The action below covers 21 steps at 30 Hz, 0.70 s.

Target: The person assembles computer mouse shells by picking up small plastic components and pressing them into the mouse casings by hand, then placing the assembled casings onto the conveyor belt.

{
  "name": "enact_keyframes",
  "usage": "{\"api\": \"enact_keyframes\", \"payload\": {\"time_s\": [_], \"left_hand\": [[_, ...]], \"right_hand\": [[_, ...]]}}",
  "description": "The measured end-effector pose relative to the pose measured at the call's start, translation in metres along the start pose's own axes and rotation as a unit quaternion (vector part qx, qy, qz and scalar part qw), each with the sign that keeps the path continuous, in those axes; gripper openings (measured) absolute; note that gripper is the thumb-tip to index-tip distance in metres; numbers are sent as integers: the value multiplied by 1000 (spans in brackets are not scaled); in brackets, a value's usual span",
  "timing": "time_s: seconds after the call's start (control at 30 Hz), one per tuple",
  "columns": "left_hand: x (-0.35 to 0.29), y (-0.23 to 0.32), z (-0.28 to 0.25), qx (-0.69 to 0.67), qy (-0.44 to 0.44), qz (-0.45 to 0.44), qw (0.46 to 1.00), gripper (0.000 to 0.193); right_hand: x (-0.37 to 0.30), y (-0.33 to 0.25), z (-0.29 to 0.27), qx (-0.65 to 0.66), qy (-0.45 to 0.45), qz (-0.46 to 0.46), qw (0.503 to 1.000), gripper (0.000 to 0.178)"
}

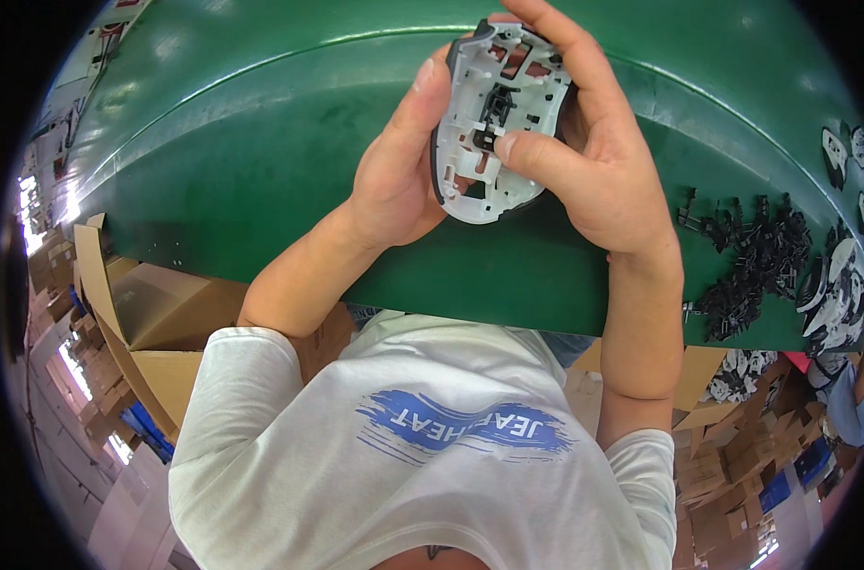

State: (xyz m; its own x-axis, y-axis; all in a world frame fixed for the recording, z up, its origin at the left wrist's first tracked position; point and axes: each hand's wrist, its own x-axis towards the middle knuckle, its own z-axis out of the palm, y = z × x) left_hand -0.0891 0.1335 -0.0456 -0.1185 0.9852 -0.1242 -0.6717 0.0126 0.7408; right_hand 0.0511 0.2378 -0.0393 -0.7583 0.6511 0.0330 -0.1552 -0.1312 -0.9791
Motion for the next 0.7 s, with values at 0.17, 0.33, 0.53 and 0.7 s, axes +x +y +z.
{"api": "enact_keyframes", "payload": {"time_s": [0.17,0.33,0.53,0.7], "left_hand": [[0,-5,7,3,40,92,995,51],[3,3,-15,28,-12,157,987,69],[5,-5,-28,101,3,195,976,67],[10,-13,-35,149,46,181,971,66]], "right_hand": [[-11,42,-40,118,119,-62,984,109],[-9,-18,-6,-383,16,-316,868,57],[-1,-4,9,-452,-24,-293,842,34],[-2,-4,14,-477,-33,-267,837,32]]}}
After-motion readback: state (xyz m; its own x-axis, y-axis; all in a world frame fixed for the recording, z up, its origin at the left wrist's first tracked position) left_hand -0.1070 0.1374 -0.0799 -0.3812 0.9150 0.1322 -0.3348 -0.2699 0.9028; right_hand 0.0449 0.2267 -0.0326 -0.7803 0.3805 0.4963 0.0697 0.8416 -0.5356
